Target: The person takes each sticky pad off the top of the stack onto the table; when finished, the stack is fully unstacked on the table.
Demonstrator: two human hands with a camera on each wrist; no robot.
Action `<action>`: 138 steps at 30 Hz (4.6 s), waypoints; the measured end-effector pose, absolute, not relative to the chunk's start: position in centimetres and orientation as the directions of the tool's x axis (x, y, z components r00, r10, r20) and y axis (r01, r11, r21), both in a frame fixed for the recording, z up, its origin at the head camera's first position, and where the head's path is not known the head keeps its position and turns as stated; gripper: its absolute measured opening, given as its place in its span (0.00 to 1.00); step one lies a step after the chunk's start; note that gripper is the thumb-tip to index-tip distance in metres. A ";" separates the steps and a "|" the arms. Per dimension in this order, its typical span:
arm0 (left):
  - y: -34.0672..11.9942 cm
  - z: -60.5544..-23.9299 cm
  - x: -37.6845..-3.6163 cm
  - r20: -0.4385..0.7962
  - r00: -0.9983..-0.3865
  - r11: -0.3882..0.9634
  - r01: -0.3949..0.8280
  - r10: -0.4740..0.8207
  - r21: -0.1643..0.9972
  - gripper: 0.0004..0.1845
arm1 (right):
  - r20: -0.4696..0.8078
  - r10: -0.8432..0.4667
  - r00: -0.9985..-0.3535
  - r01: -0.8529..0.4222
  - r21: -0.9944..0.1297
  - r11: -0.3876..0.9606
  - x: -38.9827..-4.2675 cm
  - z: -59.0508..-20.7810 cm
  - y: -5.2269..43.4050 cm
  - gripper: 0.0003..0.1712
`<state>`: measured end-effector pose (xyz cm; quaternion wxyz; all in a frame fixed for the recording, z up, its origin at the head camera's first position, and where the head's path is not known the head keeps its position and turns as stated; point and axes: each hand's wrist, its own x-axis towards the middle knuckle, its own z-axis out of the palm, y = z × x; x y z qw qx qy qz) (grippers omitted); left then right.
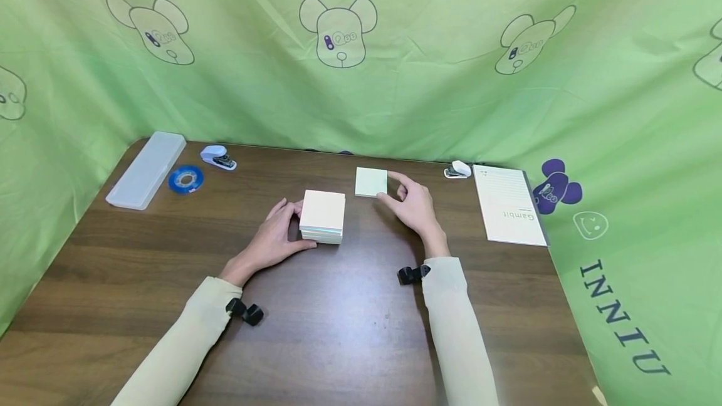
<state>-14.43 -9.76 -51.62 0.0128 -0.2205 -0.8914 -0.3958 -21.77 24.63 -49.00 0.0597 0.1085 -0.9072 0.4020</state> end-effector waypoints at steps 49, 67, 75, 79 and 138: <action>-10.2 -52.6 -14.2 0.221 -0.895 0.556 0.418 0.387 0.718 0.34 | 0.215 -0.444 -0.870 -0.417 -0.800 0.431 -17.7 -44.3 19.1 0.33; -10.0 -52.3 -15.1 0.209 -0.892 0.565 0.421 0.401 0.710 0.34 | 0.121 -0.524 -0.843 -0.442 -0.711 0.547 -17.4 -44.3 17.6 0.53; -10.1 -52.4 -15.0 0.232 -0.888 0.563 0.435 0.397 0.702 0.34 | 0.187 -0.524 -0.831 -0.499 -0.669 0.552 -17.3 -44.8 16.9 0.51; -10.1 -52.4 -15.0 0.227 -0.889 0.565 0.432 0.397 0.703 0.34 | 0.188 -0.518 -0.835 -0.498 -0.659 0.563 -17.3 -45.0 16.8 0.52; -10.1 -52.2 -14.9 0.226 -0.888 0.552 0.430 0.399 0.715 0.34 | 0.258 -0.478 -0.840 -0.474 -0.778 0.412 -17.1 -45.5 16.1 0.46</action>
